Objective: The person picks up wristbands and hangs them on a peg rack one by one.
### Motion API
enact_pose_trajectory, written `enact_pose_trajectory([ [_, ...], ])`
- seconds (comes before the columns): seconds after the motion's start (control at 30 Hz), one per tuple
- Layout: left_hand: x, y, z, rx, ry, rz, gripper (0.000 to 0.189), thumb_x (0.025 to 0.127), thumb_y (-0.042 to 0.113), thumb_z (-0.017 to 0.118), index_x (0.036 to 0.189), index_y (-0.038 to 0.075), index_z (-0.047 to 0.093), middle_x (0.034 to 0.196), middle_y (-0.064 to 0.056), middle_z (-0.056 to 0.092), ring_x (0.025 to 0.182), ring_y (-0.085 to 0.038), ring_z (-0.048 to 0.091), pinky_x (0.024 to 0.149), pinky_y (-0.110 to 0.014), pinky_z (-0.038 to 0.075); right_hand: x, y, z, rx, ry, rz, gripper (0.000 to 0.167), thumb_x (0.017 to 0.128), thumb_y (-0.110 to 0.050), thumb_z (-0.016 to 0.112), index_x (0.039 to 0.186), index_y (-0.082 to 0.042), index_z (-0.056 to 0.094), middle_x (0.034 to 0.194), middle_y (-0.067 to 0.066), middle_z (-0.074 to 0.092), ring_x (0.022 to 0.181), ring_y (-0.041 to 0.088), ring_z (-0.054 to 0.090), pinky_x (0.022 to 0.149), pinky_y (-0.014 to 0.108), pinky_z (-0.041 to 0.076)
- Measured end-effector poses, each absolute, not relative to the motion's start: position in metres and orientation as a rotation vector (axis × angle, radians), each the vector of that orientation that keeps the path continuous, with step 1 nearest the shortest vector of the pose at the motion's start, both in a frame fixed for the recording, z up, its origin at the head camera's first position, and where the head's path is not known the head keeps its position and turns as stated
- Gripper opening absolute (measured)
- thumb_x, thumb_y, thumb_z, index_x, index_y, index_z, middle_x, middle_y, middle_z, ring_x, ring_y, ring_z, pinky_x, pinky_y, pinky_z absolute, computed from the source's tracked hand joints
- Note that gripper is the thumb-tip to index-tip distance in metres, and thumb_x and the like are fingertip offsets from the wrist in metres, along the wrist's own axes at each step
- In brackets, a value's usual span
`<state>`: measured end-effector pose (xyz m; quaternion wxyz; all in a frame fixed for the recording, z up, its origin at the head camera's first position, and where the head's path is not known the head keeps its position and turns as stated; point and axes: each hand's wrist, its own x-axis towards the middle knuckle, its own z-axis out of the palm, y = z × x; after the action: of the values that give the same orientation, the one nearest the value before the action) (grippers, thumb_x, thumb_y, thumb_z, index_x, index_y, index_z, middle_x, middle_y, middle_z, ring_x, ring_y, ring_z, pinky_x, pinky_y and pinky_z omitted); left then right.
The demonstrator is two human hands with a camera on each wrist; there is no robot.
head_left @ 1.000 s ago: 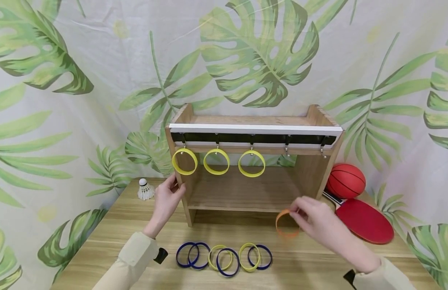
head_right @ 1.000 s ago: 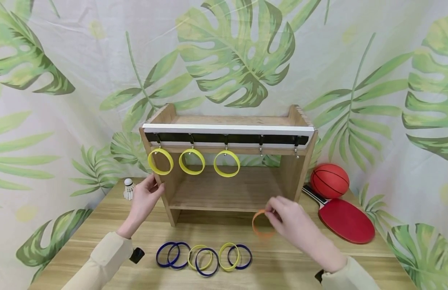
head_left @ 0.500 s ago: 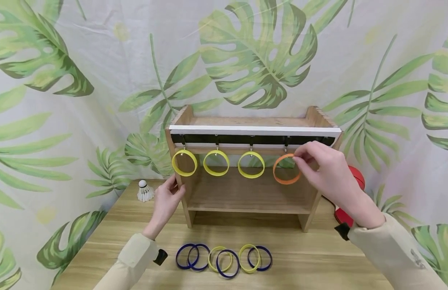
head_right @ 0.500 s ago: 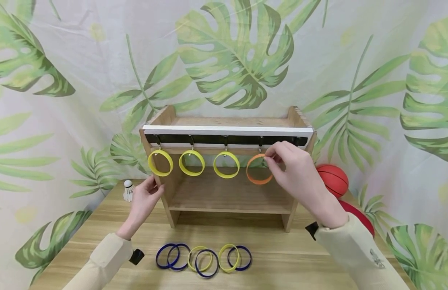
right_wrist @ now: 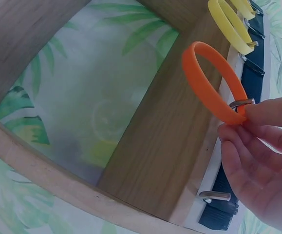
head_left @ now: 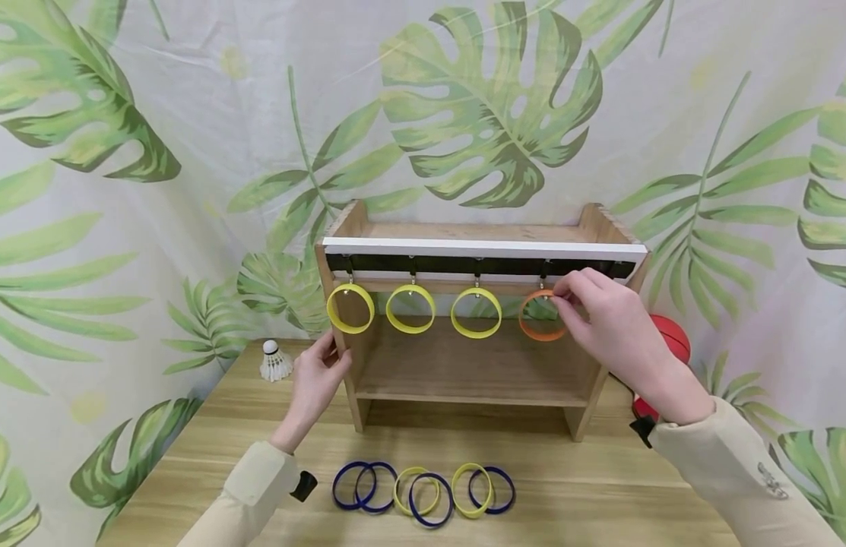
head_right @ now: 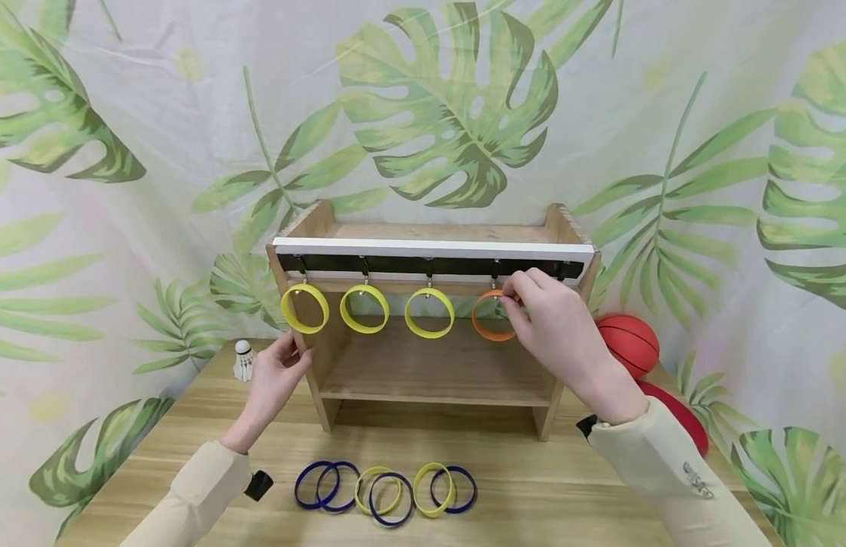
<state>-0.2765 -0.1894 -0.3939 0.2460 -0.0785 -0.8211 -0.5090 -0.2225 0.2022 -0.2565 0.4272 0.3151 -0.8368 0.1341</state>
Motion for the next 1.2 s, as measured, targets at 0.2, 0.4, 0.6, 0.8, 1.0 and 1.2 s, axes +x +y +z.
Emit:
enact_pose_trajectory([
  [0.2,-0.277,-0.190,-0.394,-0.214,-2.246,-1.393,0.029,0.090,-0.002,0.060,0.119,-0.002,0.066,0.115,-0.024,0.071,0.111,-0.033,0.068,0.090,-0.031,0.060,-0.209,0.203,-0.259,0.779,-2.071,0.302,0.016,0.078,0.002,0.075,0.089,-0.004,0.065,0.083,0.007,0.066,0.069,0.014,0.060,0.056,0.031,0.054],
  [0.4,-0.276,-0.191,-0.392,-0.218,-2.235,-1.409,0.030,0.090,-0.002,0.061,0.120,-0.002,0.066,0.117,-0.023,0.070,0.113,-0.033,0.068,0.087,-0.018,0.058,-0.193,0.197,-0.285,0.863,-2.050,0.316,0.020,0.074,-0.001,0.078,0.090,-0.004,0.066,0.084,0.004,0.068,0.070,0.011,0.064,0.057,0.024,0.056],
  [0.6,-0.277,-0.191,-0.391,-0.214,-2.241,-1.387,0.028,0.090,-0.001,0.061,0.117,-0.002,0.066,0.116,-0.022,0.071,0.112,-0.032,0.068,0.084,-0.011,0.055,-0.194,0.182,-0.355,0.960,-2.143,0.385,0.022,0.072,-0.003,0.081,0.086,-0.009,0.064,0.078,-0.003,0.064,0.067,0.005,0.062,0.057,0.014,0.054],
  [0.8,-0.277,-0.191,-0.393,-0.207,-2.251,-1.401,0.033,0.091,-0.001,0.060,0.124,-0.002,0.065,0.118,-0.025,0.070,0.112,-0.035,0.068,0.090,-0.029,0.060,-0.196,0.167,-0.429,1.029,-2.367,0.512,0.021,0.076,-0.001,0.077,0.080,-0.013,0.060,0.074,-0.005,0.060,0.064,0.003,0.059,0.054,0.009,0.049],
  [1.0,-0.275,-0.190,-0.391,-0.202,-2.257,-1.397,0.027,0.090,0.001,0.061,0.117,-0.002,0.066,0.116,-0.021,0.071,0.112,-0.030,0.068,0.082,-0.008,0.053,-0.195,0.157,-0.469,1.062,-2.614,0.645,0.016,0.083,-0.006,0.072,0.079,-0.013,0.059,0.073,-0.006,0.062,0.064,-0.002,0.054,0.053,0.010,0.045],
  [1.2,-0.275,-0.189,-0.392,-0.206,-2.262,-1.406,0.035,0.091,0.000,0.061,0.126,-0.001,0.064,0.120,-0.023,0.069,0.113,-0.032,0.067,0.086,-0.018,0.057,-0.199,0.151,-0.484,1.061,-2.660,0.658,0.012,0.084,-0.005,0.071,0.081,-0.010,0.061,0.072,-0.004,0.065,0.062,-0.007,0.052,0.052,0.008,0.043],
])
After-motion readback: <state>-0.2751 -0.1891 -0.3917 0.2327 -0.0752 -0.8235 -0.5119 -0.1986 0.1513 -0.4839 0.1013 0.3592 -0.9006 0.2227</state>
